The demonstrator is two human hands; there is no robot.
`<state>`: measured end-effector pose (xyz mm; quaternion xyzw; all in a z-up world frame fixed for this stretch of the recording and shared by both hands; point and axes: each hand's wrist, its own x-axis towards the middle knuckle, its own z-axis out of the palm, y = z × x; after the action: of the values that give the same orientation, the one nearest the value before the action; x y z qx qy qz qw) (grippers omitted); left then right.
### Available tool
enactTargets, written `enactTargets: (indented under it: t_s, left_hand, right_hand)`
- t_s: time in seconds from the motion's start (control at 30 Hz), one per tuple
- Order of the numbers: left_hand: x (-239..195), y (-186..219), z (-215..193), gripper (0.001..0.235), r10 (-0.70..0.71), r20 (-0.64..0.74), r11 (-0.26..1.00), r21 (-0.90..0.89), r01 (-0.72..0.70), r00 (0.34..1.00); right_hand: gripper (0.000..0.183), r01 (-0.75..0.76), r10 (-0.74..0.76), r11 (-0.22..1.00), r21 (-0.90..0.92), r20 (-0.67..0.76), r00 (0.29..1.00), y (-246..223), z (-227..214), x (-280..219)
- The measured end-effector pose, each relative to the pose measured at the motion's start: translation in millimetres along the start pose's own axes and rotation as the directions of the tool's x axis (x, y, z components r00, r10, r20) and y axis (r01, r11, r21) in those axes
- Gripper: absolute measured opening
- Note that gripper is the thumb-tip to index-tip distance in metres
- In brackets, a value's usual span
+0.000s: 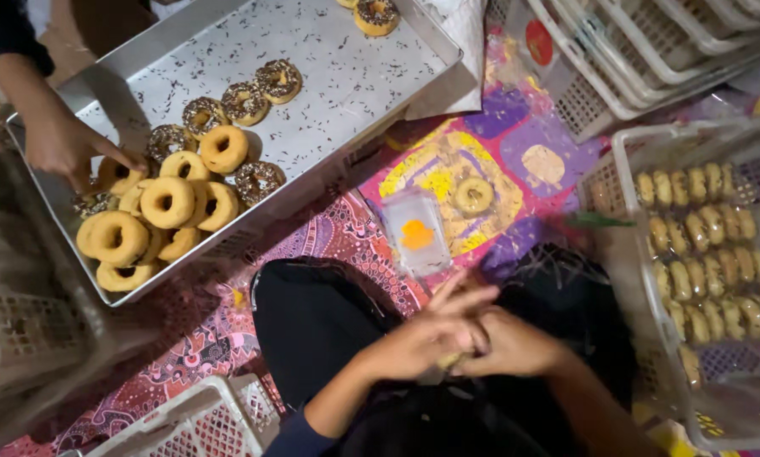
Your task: The person picks donuts from a metal tray and places them into small plastic bags. They handle both plain and chocolate-sprinkled donuts, sealing each bag before setting it aside in a nearby basket.
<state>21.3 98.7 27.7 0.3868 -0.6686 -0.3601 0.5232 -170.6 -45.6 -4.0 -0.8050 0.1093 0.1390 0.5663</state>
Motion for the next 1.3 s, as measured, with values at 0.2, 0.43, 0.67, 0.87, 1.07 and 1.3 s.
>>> enactTargets:
  t_s: [0.2,0.43,0.67,0.87,1.07,1.3]
  left_hand:
    - [-37,-29,22,0.024,-0.517,-0.595,0.804,-0.585,0.109,0.615]
    - [-121,-36,-44,0.011,-0.006,-0.933,0.717,0.246,0.652,0.359]
    - [-240,-63,-24,0.034,-0.549,-0.836,0.739,-0.486,0.468,0.0]
    - [-250,-64,-46,0.049,-0.861,-0.496,0.444,-0.841,0.31,-0.11]
    - [-150,-98,-15,0.048,-0.842,-0.513,0.531,-0.741,0.41,0.164]
    - [-71,-186,8,0.067,-0.637,-0.602,0.77,-0.529,0.357,0.481]
  right_hand:
    - [0.029,0.326,0.237,0.53,0.783,-0.506,0.83,-8,73,60]
    - [0.023,0.317,-0.037,0.843,0.435,-0.541,0.841,7,57,178]
    - [0.018,0.112,0.126,0.845,0.522,-0.398,0.909,31,147,224]
    - [0.028,-0.153,0.133,0.666,0.73,0.085,0.987,139,58,176]
    - [0.045,-0.043,0.27,0.882,0.47,-0.426,0.863,110,22,110]
    - [0.06,0.036,0.427,0.843,0.537,-0.708,0.563,125,-88,142]
